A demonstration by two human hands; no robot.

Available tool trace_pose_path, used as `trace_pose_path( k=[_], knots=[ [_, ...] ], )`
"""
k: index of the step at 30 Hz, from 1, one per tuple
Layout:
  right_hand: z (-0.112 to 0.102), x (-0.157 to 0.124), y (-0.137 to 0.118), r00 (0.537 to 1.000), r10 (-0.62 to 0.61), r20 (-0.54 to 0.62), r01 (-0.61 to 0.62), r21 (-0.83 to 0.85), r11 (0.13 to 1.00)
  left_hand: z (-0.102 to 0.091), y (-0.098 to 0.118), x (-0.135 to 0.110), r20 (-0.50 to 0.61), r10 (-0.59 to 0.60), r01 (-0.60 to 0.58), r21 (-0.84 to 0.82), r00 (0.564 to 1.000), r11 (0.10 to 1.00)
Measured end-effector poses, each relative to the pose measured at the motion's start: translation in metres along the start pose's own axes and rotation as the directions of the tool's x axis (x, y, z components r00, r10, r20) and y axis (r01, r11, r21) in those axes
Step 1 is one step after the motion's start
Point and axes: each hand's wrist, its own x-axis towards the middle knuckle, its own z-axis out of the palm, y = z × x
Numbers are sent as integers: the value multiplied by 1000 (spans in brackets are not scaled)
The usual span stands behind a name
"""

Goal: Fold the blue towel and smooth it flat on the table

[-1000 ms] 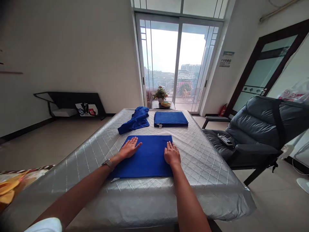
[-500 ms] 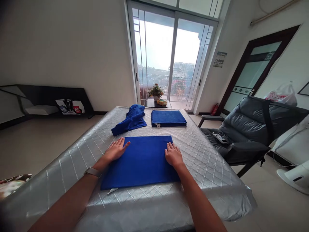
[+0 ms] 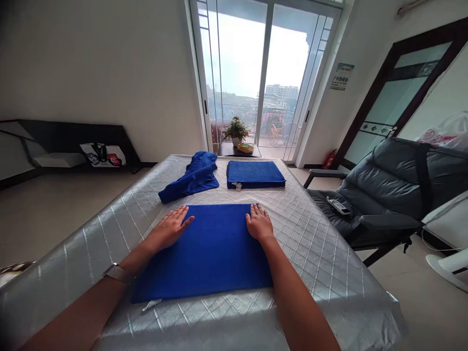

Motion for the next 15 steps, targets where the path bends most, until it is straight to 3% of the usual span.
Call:
trace_pose_path(
  k=[6,9,12,15],
  knots=[
    [0,-1,0,999,-2,-34,4,54,999,-7,14,-6,-35,37,-37,11,999,999],
    [1,-2,-1,998,2,-56,2,78,997,-15,34,-7,-3,60,-60,-34,998,998],
    [2,-2,-1,998,-3,-67,10,97,995,-19,73,-3,53,203,-197,-104,978,975],
    [2,-2,1,996,-18,-86,26,92,995,-16,129,12,56,394,-384,-140,917,913]
  ],
)
